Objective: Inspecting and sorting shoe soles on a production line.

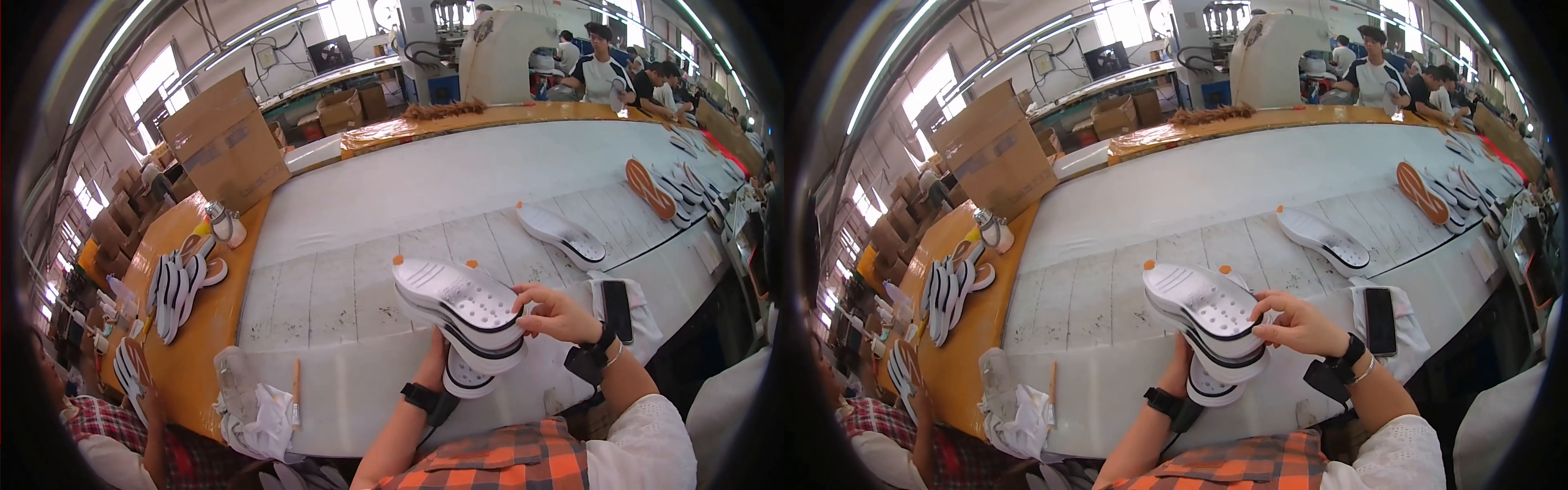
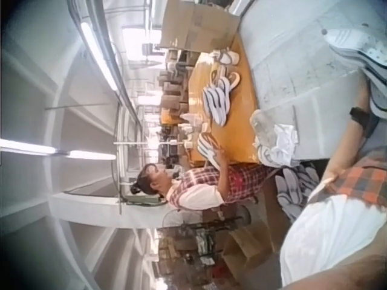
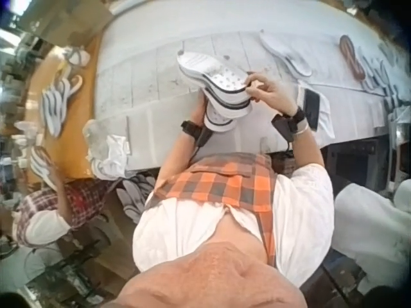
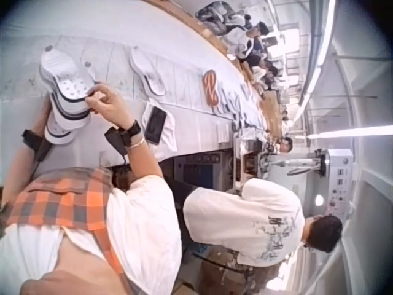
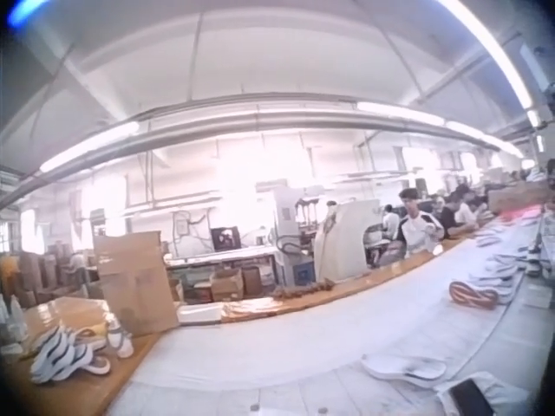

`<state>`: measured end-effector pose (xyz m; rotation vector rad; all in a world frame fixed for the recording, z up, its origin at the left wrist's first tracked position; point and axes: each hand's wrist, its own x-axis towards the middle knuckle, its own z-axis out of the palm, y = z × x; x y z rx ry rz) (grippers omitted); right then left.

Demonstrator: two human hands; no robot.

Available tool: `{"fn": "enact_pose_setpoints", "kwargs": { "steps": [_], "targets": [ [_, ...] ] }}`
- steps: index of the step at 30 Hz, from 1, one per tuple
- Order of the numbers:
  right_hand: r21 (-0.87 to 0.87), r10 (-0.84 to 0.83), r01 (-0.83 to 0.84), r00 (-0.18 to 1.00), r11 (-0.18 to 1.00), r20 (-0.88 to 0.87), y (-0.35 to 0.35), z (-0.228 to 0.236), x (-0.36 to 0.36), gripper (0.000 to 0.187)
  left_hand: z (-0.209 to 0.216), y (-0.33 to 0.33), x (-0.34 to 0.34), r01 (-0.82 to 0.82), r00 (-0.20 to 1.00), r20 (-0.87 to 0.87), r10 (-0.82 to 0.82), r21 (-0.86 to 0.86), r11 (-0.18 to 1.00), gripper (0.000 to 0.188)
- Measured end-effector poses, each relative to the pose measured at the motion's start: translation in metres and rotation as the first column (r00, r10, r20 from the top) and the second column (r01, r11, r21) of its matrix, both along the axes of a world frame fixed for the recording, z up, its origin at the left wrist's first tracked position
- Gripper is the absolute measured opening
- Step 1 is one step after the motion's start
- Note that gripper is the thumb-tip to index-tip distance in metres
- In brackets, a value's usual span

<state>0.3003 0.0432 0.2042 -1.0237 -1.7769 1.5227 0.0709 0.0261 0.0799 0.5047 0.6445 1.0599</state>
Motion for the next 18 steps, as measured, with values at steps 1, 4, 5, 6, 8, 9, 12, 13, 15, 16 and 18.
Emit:
{"fn": "enact_pose_setpoints", "kwargs": {
  "steps": [1,4,5,6,8,9,12,13,15,16,18],
  "targets": [
    [-0.045,-0.029,0.027,0.998,0.999,-0.056,-0.001,-0.004,0.0,0.013,0.007,-0.002,-0.004,0.005,0.997,-0.074,-0.006,-0.019,1.0,0.064],
    [-0.137,-0.063,0.042,0.987,0.99,-0.151,-0.003,-0.011,0.0,0.012,-0.02,0.001,-0.018,-0.053,0.967,-0.247,0.058,0.026,0.998,0.057],
    [-0.098,-0.056,0.046,0.993,0.994,-0.105,-0.003,-0.012,0.0,0.013,-0.006,-0.001,-0.022,-0.028,0.921,-0.383,0.068,0.109,0.994,0.054],
    [-0.056,-0.049,0.046,0.997,0.997,-0.061,-0.003,-0.013,-0.003,0.013,0.006,-0.004,-0.026,0.008,0.855,-0.511,0.09,0.187,0.982,0.051],
    [-0.04,-0.034,0.03,0.996,0.999,-0.083,-0.011,-0.014,-0.012,0.017,0.021,-0.008,-0.032,-0.029,0.779,-0.615,0.124,0.163,0.986,0.05],
    [0.079,0.003,0.0,1.0,0.997,-0.029,-0.016,-0.016,-0.017,0.017,0.026,-0.009,-0.035,-0.008,0.766,-0.63,0.126,0.187,0.982,0.052],
    [0.21,0.059,-0.08,0.992,0.974,0.107,-0.038,-0.002,-0.033,0.023,0.031,-0.011,-0.042,-0.006,0.93,-0.358,0.082,0.208,0.978,0.058],
    [0.353,0.059,-0.111,0.986,0.929,0.154,-0.048,0.006,-0.042,0.024,0.032,-0.011,-0.045,-0.013,1.0,-0.023,0.018,0.199,0.98,0.063],
    [0.486,0.05,-0.141,0.98,0.862,0.194,-0.065,0.015,-0.052,0.025,0.042,-0.018,-0.049,0.012,0.996,0.088,-0.034,0.23,0.973,0.067],
    [0.509,0.155,-0.232,0.97,0.829,0.189,-0.071,0.019,-0.054,0.027,0.045,-0.02,-0.05,0.043,0.974,0.202,-0.098,0.263,0.964,0.071],
    [0.539,0.248,-0.306,0.952,0.784,0.179,-0.077,0.02,-0.055,0.029,0.051,-0.026,-0.048,-0.044,0.964,0.265,0.038,0.019,0.999,0.069]
  ]
}}
